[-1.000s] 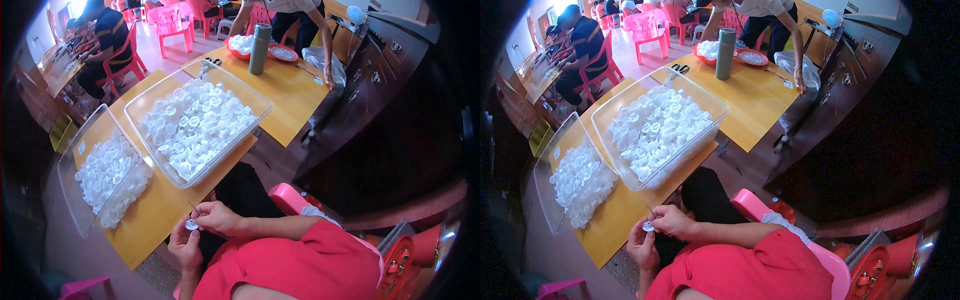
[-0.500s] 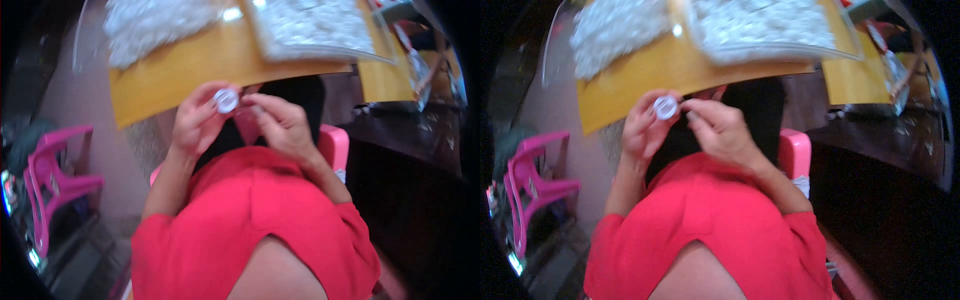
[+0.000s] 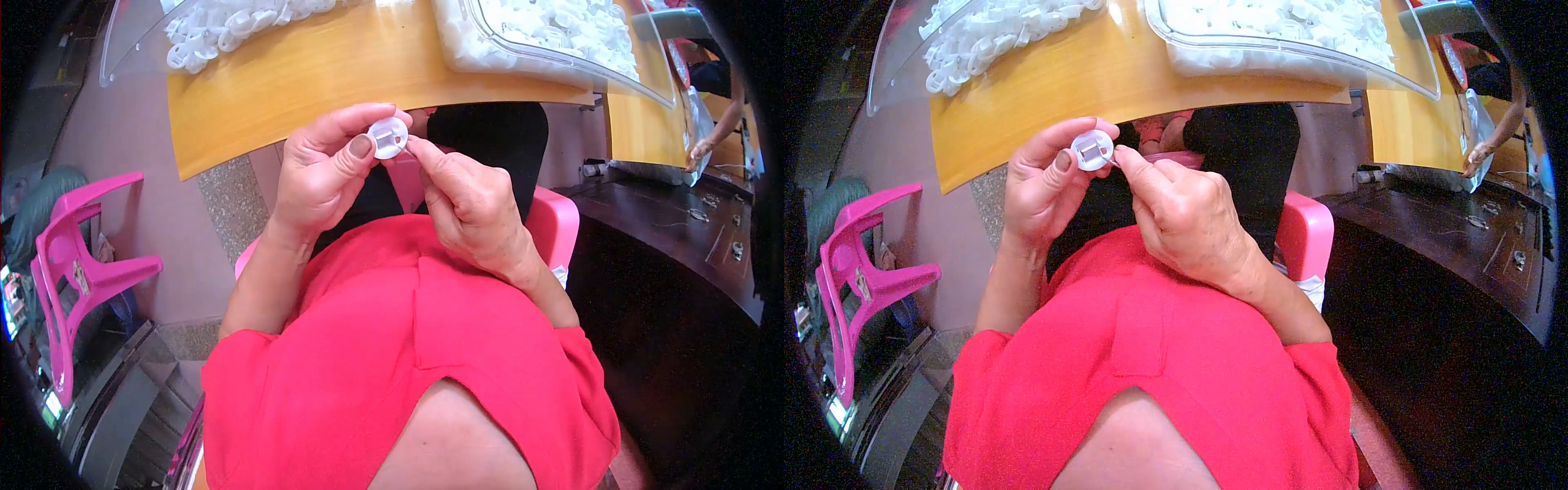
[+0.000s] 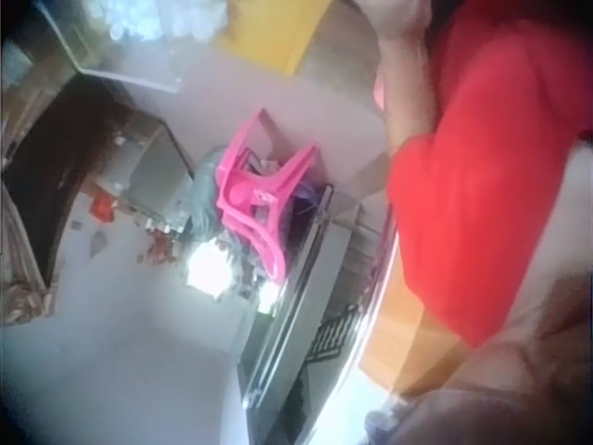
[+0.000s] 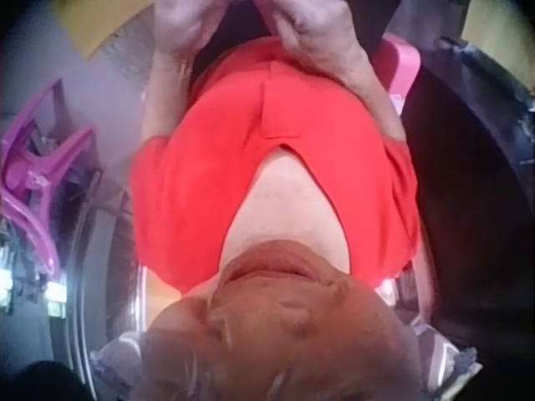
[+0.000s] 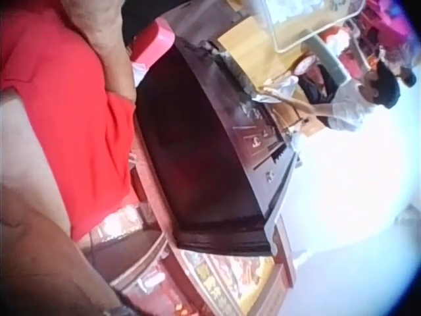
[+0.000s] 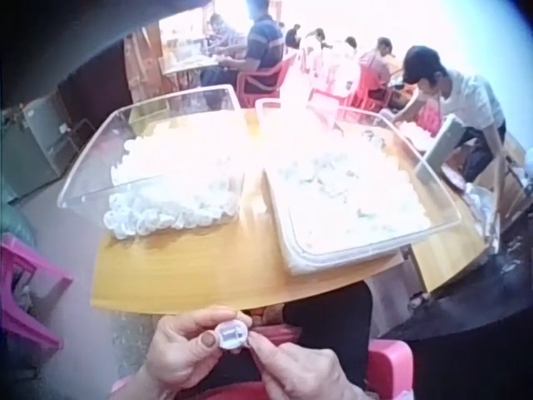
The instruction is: The person assembles plastic components by taking small white plastic parts and inserting metal pins into them by hand.
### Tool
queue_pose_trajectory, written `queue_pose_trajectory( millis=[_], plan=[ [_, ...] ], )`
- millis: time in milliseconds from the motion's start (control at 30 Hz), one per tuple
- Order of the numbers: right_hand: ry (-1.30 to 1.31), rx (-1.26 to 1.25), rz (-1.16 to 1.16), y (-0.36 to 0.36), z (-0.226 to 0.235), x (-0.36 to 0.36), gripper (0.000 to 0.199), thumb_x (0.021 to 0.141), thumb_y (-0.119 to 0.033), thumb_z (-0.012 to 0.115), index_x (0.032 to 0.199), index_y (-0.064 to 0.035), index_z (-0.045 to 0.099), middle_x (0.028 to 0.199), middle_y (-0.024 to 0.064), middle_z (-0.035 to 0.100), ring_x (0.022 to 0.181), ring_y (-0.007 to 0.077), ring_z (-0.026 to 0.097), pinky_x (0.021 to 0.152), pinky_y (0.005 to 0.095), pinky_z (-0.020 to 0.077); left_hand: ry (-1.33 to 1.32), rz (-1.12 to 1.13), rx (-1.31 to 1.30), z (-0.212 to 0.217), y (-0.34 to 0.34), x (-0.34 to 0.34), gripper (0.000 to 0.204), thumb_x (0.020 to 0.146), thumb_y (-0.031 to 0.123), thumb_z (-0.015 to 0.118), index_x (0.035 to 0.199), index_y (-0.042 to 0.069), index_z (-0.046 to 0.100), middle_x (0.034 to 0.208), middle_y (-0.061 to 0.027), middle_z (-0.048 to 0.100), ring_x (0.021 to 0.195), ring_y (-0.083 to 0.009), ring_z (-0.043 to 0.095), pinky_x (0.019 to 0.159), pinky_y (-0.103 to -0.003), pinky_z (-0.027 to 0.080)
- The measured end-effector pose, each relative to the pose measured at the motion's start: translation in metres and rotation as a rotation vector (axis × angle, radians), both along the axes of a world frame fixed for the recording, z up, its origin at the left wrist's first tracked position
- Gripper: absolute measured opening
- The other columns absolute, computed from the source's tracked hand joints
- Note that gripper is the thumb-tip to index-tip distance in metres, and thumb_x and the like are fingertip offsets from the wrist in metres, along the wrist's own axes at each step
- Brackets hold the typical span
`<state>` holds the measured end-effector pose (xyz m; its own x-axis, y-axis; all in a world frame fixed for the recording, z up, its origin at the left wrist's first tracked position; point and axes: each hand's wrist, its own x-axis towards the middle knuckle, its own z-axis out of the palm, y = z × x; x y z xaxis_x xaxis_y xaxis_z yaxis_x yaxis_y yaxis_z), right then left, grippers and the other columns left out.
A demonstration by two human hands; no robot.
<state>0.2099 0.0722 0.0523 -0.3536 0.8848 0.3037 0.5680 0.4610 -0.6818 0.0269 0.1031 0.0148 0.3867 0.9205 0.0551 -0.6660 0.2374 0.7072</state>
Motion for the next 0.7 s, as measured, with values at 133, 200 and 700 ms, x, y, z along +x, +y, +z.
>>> queue_pose_trajectory(
  millis=[133, 200, 700],
  plan=[
    [-0.007, -0.003, -0.001, 0.005, 0.002, 0.002, 0.036, 0.076, 0.003, 0.058, 0.112, 0.0011, 0.057, 0.07, 0.0152, 0.057, 0.06, 0.0308, 0.061, 0.054, 0.04, 0.0494, 0.033, -0.006, -0.09, 0.003, -0.001, -0.002, 0.031, 0.093, 0.009, 0.055, 0.121, -0.004, 0.055, 0.11, -0.0167, 0.063, 0.096, -0.0197, 0.062, 0.077, -0.028, 0.051],
    [0.064, 0.018, -0.011, 0.009, -0.002, 0.0, 0.033, 0.077, 0.002, 0.058, 0.109, 0.0012, 0.058, 0.071, 0.0161, 0.058, 0.061, 0.0316, 0.061, 0.055, 0.0394, 0.0498, 0.042, -0.011, -0.071, -0.003, 0.001, -0.003, 0.031, 0.094, 0.011, 0.054, 0.121, -0.003, 0.054, 0.112, -0.0184, 0.061, 0.094, -0.0208, 0.061, 0.077, -0.029, 0.051],
    [0.369, -0.285, -0.133, 0.009, -0.006, -0.008, 0.019, 0.084, -0.001, 0.058, 0.102, 0.003, 0.062, 0.07, 0.0157, 0.061, 0.06, 0.0213, 0.062, 0.055, 0.0316, 0.0481, 0.127, 0.045, -0.021, 0.001, -0.001, -0.002, 0.036, 0.084, 0.0, 0.065, 0.118, -0.004, 0.057, 0.104, -0.011, 0.065, 0.094, -0.0162, 0.062, 0.081, -0.028, 0.052]
  ],
)
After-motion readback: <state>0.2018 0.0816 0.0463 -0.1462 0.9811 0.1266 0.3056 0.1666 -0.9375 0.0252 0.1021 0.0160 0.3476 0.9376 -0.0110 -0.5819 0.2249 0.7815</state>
